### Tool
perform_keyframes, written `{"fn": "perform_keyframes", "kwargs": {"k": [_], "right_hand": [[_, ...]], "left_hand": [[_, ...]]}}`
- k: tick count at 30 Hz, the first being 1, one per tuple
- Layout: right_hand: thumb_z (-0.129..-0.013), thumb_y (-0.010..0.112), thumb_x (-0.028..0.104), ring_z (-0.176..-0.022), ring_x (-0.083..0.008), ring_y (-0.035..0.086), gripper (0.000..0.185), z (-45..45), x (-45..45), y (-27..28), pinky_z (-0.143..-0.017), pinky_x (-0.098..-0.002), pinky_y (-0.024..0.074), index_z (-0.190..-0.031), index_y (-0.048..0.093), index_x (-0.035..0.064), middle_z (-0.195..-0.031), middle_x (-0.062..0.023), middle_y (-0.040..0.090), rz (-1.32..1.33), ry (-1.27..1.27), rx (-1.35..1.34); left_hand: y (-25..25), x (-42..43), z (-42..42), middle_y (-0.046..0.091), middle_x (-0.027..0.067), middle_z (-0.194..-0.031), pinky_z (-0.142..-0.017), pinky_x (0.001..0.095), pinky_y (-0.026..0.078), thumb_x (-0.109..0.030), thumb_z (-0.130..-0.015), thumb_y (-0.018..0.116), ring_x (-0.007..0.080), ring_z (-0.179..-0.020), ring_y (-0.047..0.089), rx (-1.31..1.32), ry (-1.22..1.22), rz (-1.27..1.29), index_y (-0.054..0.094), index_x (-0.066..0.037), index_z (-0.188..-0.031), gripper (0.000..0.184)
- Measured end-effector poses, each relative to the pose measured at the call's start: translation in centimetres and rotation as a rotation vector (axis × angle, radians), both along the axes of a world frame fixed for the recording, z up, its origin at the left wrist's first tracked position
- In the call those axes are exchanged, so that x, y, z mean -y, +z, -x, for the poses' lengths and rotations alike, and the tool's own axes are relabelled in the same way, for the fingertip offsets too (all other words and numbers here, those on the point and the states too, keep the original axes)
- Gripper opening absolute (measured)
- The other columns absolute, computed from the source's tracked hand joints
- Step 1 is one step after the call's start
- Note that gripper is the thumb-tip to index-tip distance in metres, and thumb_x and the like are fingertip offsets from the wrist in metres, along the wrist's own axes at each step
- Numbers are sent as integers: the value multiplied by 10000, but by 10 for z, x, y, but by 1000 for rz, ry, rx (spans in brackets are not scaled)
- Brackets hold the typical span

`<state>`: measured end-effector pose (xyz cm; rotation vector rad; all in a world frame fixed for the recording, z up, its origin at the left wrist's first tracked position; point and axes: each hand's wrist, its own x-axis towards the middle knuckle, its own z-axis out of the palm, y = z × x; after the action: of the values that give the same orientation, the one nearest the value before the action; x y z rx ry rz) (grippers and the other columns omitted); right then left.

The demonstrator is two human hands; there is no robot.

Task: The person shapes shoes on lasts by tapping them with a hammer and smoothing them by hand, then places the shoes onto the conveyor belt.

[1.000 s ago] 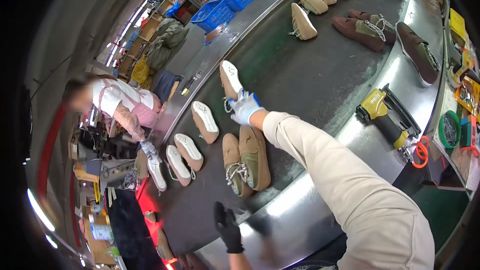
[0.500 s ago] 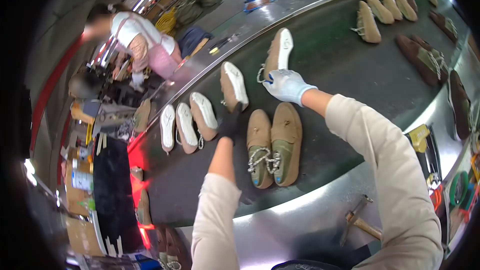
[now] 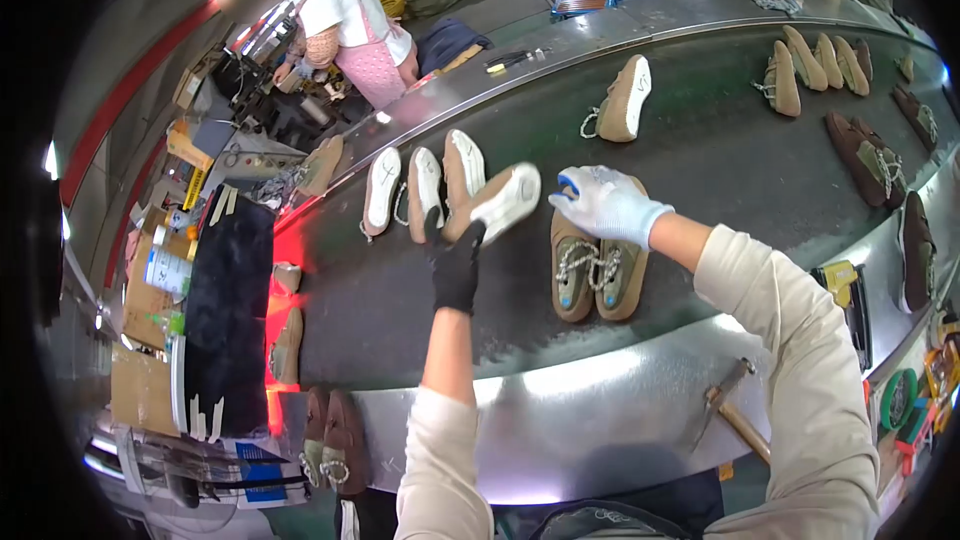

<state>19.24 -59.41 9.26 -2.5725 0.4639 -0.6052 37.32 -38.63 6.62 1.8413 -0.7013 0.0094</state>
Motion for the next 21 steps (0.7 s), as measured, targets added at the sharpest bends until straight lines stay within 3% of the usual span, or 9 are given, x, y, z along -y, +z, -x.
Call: {"fn": "perform_keyframes", "kwargs": {"k": [2,7,8,13,21], "right_hand": [[-953,657,296,-942,-390,681,332,32,-37,12,-856,-443,538,-1160,652,37,-1031,-168,706,1,22,17],[-874,748,215,-1084,-375,655,438,158,-154,40,-948,-472,530,-1251,643,18,-1230,-190,642,113,235,217],[-874,748,215,-1084,-375,655,438,175,-164,38,-948,-472,530,-1251,643,18,-1230,-190,642,114,231,219],[-853,722,130,-1351,-462,482,535,257,-209,19,-1142,-532,384,-1356,585,12,-1416,-233,538,-58,-213,-15],[-848,631,93,-1406,-554,379,563,311,-263,-41,-1169,-632,294,-1393,550,-23,-1539,-305,405,-14,-383,-105]], "left_hand": [[18,-57,33,527,242,-1497,-1102,423,454,-200,-825,801,382,-1309,551,61,-4,10,459,11,-1506,791],[75,-229,164,547,239,-1446,-978,498,518,-139,-728,820,418,-1190,594,665,-61,-484,622,-148,-1406,706],[67,-245,180,547,239,-1446,-978,498,518,-139,-728,820,418,-1190,594,668,-65,-482,622,-148,-1406,706],[20,-315,256,602,206,-1356,-949,459,527,-114,-767,771,387,-1130,619,564,-140,-665,671,-174,-1328,573],[94,-234,58,704,189,-1256,-902,384,539,-140,-982,586,321,-1042,684,316,-12,-240,689,-2,-1242,312]]}}
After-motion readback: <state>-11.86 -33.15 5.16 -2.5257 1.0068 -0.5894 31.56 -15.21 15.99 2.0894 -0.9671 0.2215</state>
